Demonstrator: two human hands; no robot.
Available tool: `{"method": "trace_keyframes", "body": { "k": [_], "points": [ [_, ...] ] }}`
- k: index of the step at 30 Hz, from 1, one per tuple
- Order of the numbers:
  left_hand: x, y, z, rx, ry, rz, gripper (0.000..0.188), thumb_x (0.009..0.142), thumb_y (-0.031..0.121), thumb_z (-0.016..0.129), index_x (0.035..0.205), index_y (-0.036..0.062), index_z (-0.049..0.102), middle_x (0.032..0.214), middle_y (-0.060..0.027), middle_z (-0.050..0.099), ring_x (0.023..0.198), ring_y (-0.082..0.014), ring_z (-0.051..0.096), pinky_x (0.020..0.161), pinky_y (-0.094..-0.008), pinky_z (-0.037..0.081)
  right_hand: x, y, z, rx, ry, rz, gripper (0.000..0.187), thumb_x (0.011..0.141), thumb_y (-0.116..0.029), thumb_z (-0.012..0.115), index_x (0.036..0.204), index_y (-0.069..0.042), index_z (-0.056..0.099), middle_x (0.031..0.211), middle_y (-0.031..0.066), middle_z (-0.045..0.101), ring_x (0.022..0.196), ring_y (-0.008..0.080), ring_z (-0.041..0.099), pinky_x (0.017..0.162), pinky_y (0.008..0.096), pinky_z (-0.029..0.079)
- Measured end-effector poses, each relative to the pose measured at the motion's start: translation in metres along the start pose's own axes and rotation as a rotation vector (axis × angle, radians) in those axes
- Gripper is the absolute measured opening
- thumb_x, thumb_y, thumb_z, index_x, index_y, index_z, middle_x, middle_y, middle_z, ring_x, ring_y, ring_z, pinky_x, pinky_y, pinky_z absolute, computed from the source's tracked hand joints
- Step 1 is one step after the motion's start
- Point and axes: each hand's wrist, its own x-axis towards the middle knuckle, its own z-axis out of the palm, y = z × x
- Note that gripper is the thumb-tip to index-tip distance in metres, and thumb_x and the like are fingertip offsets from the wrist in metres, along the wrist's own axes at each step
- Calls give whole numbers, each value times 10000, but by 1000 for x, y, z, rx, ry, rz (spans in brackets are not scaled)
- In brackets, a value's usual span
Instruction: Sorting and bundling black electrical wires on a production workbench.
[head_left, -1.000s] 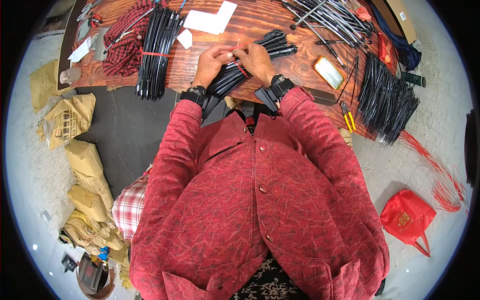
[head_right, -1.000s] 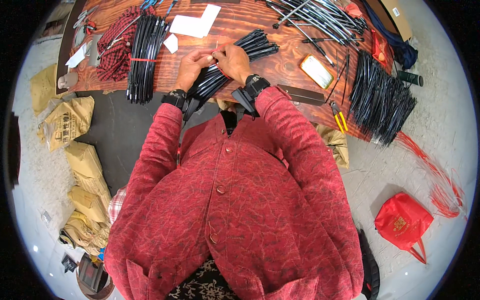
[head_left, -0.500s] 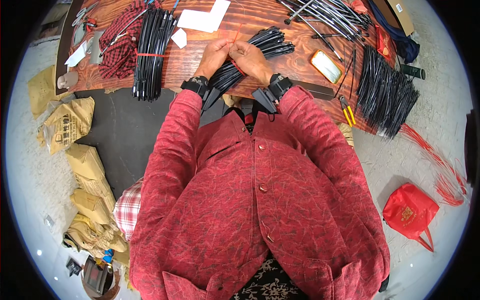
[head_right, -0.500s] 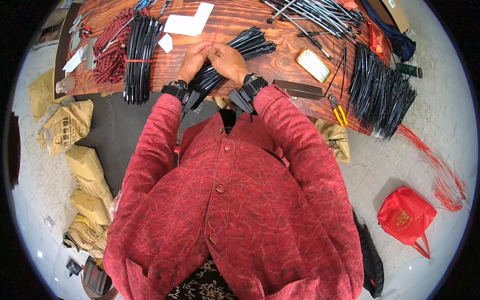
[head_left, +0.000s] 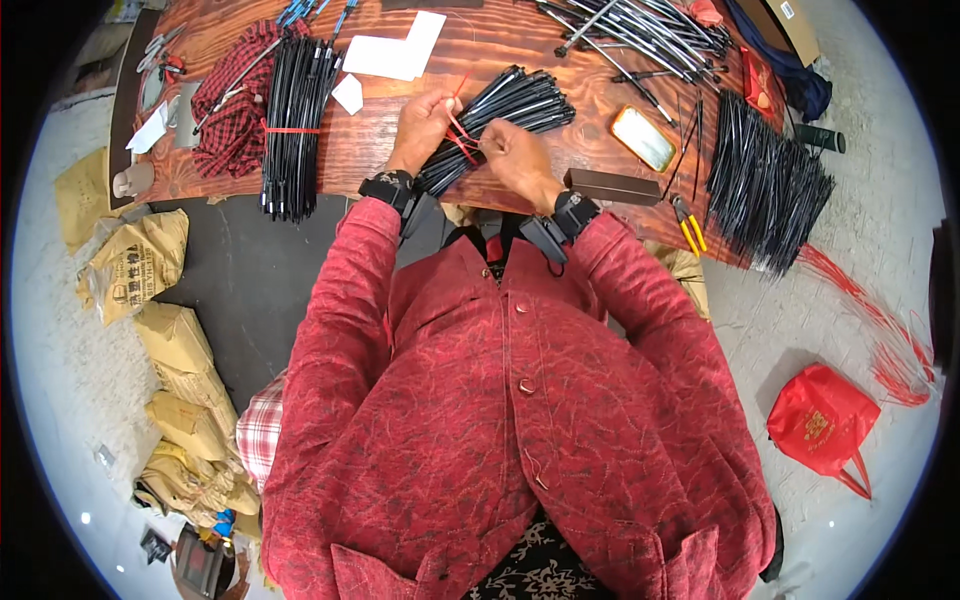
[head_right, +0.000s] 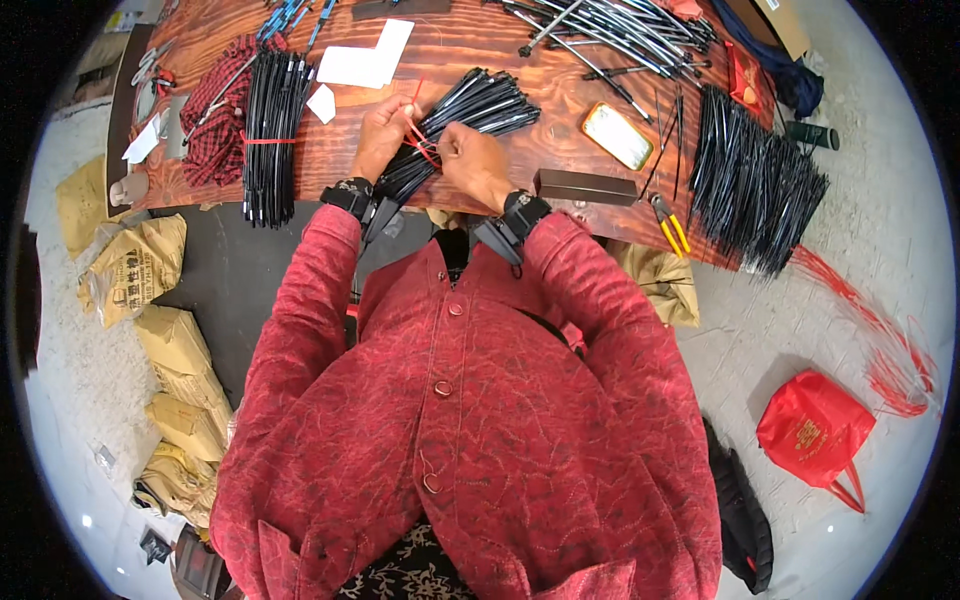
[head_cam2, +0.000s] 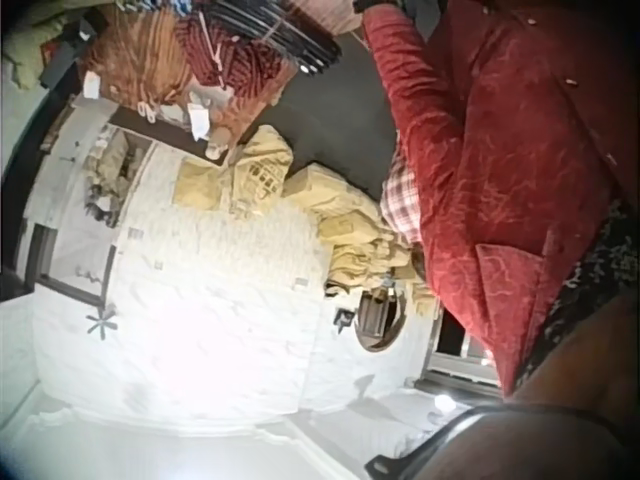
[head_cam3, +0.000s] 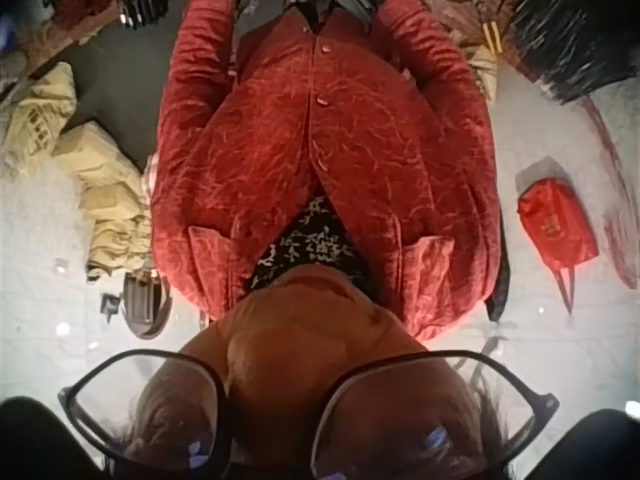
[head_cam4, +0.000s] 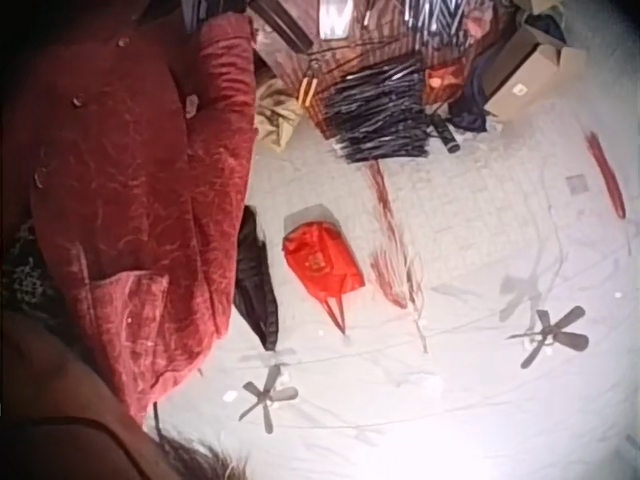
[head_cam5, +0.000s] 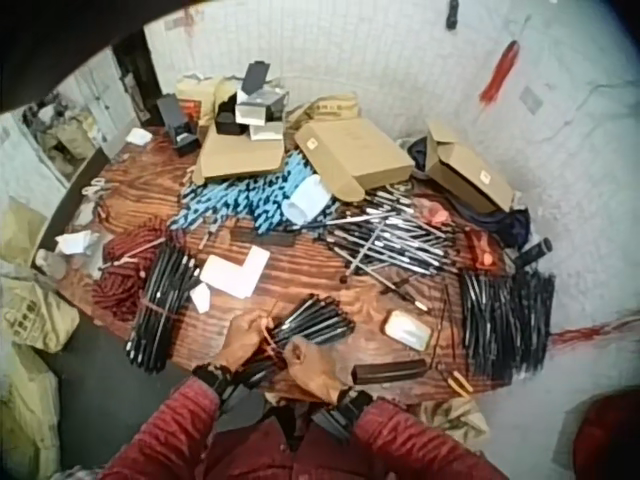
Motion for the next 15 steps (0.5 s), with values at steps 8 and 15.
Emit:
{"method": "trace_keyframes", "body": {
  "k": [8, 15],
  "points": [
    [-1, 2, 4, -32, -7, -78, 141, 963, 92, 553, 899, 40, 668, 750, 37, 570, 677, -60, 500, 633, -230, 434, 11, -18, -37, -242, -444, 1, 215, 915, -237, 585, 938, -47, 683, 836, 91, 687, 754, 245, 641, 714, 351, 497],
    [-1, 0, 6, -26, -2, -82, 143, 960, 81, 550, 892, 48, 671, 768, 33, 572, 681, -64, 494, 631, -238, 429, 11, -30, -41, -222, -399, -421, 208, 928, -242, 554, 898, -80, 680, 879, 48, 623, 887, 250, 569, 907, 367, 415]
  ]
}}
